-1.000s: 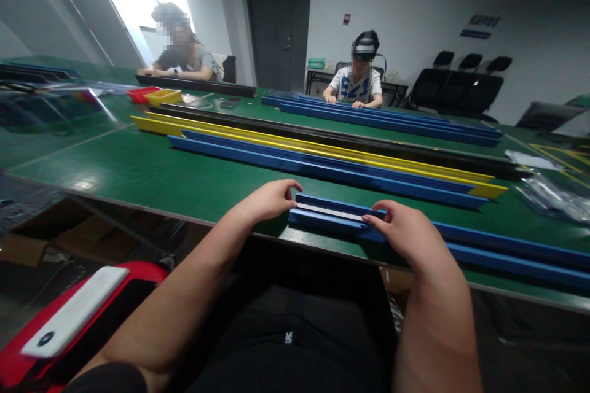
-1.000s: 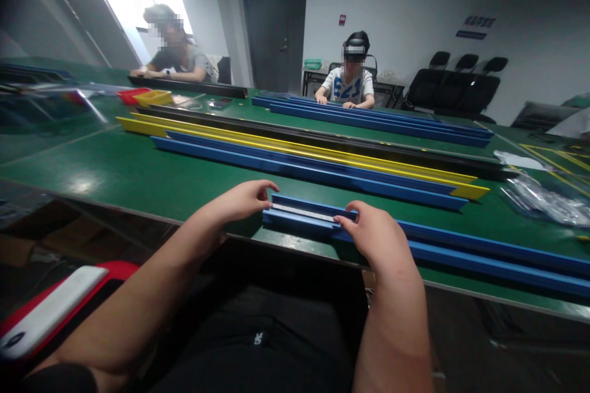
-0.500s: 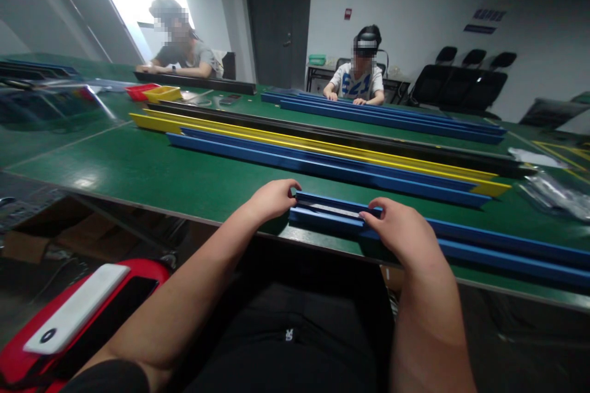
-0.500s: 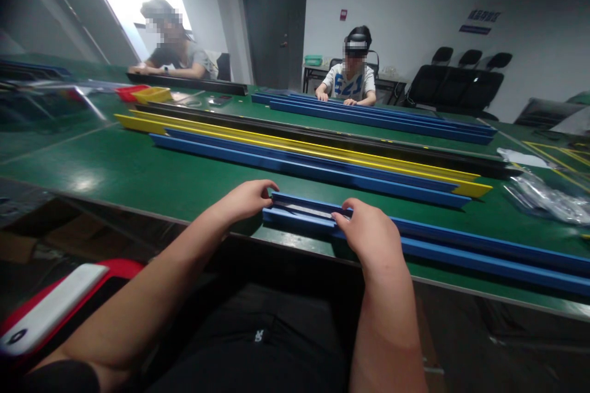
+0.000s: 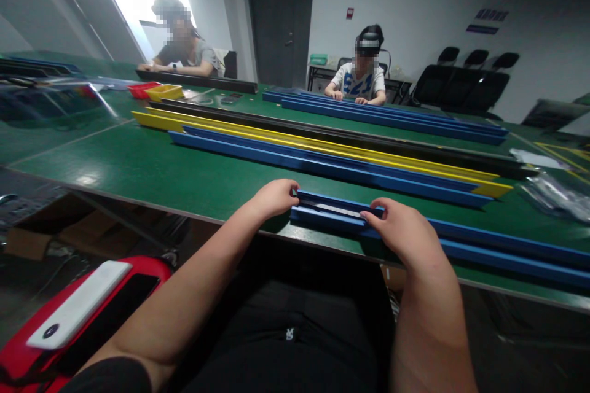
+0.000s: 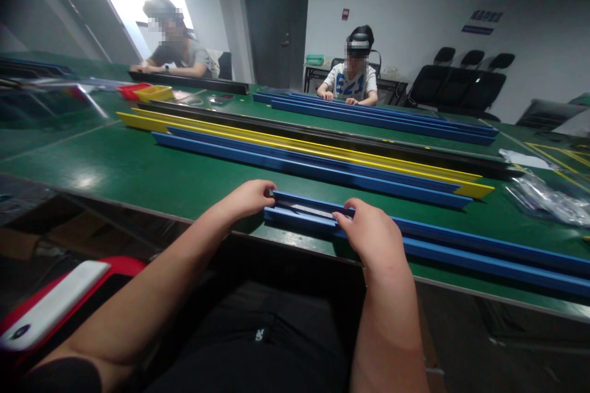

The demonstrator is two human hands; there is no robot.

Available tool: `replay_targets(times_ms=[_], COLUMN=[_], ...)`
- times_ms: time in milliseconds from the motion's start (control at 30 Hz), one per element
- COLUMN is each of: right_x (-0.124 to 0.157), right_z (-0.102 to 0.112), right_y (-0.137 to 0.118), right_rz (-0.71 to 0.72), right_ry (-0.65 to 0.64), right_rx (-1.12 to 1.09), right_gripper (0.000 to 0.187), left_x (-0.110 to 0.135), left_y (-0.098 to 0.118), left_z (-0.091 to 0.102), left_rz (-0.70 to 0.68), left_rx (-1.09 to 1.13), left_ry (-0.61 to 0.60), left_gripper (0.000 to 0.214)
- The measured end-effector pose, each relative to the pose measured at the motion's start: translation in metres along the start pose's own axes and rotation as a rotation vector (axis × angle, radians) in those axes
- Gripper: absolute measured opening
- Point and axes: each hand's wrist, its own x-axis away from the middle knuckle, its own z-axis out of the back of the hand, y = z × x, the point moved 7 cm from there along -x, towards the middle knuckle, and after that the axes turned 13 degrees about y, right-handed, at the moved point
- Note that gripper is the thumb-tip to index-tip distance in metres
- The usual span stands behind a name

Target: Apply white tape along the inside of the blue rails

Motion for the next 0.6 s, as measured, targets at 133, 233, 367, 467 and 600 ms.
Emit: replay_targets(times_ms=[133, 233, 367, 467, 600], right_x=[0.0006, 0.0005, 0.0001, 0.0003, 0.0008], right_z=[0.0003, -0.0001, -0.0009, -0.0012, -0.0013], right_y=[-0.0002, -0.0007, -0.0011, -0.0013, -0.0014], right_rz=[0.005, 0.002, -0.005, 0.003, 0.022], right_ry=[0.001, -0.012, -0.026, -0.019, -0.003], right_rx=[0.004, 0.003, 0.01, 0.012, 0.008], right_gripper=[0.043, 0.043, 0.042, 0.041, 0.04], left_x=[-0.0002, -0.0001, -0.0003, -0.0005, -0.0012], left_y=[-0.0002, 0.0012, 0.0032, 0.0024, 0.001], left_z=[-0.0003, 0.0011, 0.0025, 0.0017, 0.0001], left_rz=[-0.002, -0.014, -0.023, -0.001, 0.002], left_rx=[-0.004, -0.011, -0.028, -0.038, -0.036], left_ry=[-0.008, 0.002, 0.019, 0.012, 0.007], left_gripper=[0.018, 0.013, 0.007, 0.006, 0.008])
